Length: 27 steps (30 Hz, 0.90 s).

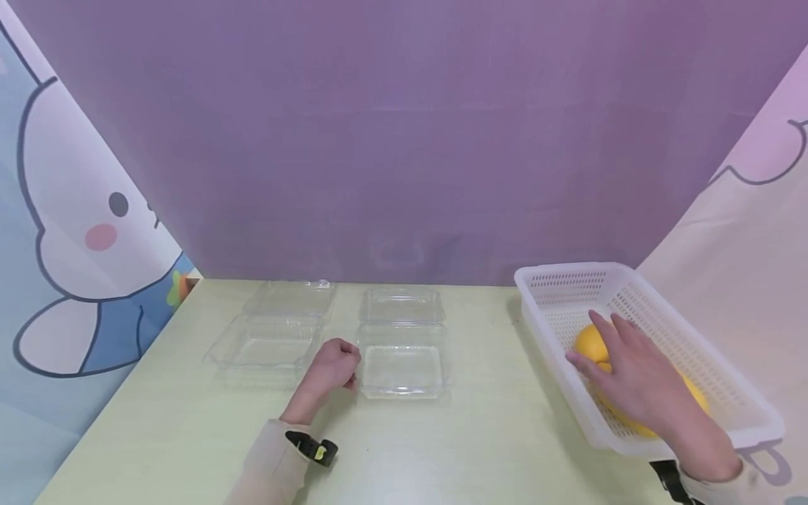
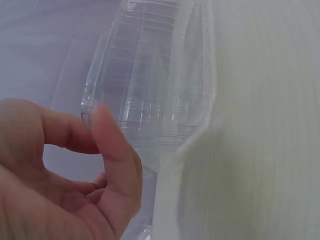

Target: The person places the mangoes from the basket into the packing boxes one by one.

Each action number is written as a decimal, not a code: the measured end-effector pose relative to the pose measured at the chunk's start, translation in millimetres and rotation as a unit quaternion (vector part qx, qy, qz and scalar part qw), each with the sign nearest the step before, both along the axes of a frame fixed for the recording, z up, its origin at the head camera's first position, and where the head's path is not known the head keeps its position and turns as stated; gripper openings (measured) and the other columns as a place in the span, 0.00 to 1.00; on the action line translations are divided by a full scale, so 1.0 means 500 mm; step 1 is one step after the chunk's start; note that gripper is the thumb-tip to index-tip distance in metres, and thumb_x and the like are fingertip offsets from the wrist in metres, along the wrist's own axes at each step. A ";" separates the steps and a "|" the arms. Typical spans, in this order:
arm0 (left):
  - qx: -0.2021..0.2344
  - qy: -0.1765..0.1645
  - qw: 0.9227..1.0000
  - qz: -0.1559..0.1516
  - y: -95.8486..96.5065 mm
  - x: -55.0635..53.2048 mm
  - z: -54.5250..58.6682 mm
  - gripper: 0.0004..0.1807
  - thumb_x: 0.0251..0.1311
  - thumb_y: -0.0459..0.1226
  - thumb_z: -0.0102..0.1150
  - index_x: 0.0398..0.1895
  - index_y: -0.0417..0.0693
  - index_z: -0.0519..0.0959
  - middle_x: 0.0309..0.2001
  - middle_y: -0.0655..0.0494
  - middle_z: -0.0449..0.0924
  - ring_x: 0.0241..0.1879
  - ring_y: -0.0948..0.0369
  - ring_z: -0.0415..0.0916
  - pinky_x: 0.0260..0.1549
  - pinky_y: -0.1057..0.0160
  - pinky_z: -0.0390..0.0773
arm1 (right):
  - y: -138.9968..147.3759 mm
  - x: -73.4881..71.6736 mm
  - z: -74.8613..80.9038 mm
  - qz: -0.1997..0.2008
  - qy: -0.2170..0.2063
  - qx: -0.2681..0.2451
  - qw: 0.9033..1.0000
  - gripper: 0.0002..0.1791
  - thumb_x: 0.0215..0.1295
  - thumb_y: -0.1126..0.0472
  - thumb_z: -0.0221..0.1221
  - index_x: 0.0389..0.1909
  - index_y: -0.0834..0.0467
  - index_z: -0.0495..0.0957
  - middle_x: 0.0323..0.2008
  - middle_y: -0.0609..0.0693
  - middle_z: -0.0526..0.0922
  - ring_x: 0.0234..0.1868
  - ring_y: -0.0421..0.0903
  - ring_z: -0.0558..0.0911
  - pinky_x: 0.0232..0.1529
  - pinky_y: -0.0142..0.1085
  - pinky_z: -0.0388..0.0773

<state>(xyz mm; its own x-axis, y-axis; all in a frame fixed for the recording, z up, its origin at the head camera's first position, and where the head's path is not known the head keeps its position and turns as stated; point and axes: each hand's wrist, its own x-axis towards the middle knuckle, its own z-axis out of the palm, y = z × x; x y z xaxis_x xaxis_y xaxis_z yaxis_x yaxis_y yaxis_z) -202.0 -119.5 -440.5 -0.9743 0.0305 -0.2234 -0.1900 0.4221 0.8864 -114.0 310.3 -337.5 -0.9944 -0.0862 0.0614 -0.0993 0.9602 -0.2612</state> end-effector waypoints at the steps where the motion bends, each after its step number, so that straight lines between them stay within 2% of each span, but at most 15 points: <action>1: 0.003 -0.002 1.000 0.002 0.001 0.000 0.001 0.12 0.69 0.31 0.48 0.49 0.29 0.72 0.27 0.46 0.76 0.20 0.60 0.75 0.27 0.61 0.83 | 0.003 0.000 -0.002 -0.001 -0.002 0.001 1.000 0.49 0.75 0.34 0.48 0.79 0.66 0.47 0.73 0.81 0.48 0.71 0.79 0.50 0.63 0.75 0.52; 11: 0.038 -0.001 0.999 0.008 0.003 -0.002 -0.003 0.11 0.68 0.29 0.48 0.48 0.29 0.72 0.28 0.44 0.75 0.22 0.60 0.73 0.25 0.64 0.81 | 0.031 -0.002 -0.015 -0.015 -0.023 -0.006 1.000 0.50 0.74 0.34 0.48 0.79 0.66 0.45 0.72 0.81 0.47 0.71 0.80 0.49 0.61 0.76 0.52; 20: 0.046 -0.006 0.999 0.006 0.004 0.000 -0.004 0.11 0.68 0.29 0.48 0.48 0.29 0.72 0.31 0.42 0.75 0.24 0.59 0.73 0.26 0.63 0.81 | 0.055 -0.003 -0.029 -0.017 -0.035 -0.011 0.999 0.49 0.75 0.34 0.49 0.78 0.68 0.47 0.70 0.83 0.50 0.69 0.81 0.51 0.59 0.77 0.54; 27: 0.052 -0.003 0.999 0.005 0.006 0.001 -0.004 0.11 0.68 0.29 0.48 0.49 0.29 0.71 0.31 0.43 0.74 0.23 0.59 0.73 0.26 0.63 0.81 | 0.068 -0.003 -0.037 -0.013 -0.064 -0.019 0.998 0.50 0.75 0.35 0.48 0.77 0.71 0.48 0.69 0.83 0.52 0.66 0.83 0.55 0.55 0.78 0.58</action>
<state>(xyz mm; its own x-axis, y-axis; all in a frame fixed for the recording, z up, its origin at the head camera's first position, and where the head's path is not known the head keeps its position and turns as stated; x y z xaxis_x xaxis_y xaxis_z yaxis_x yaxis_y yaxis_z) -201.5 -116.7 -442.6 -0.9734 0.0432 -0.2248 -0.1990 0.3259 0.9242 -115.4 344.3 -355.8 -0.9961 -0.0594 -0.0645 -0.0370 0.9514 -0.3057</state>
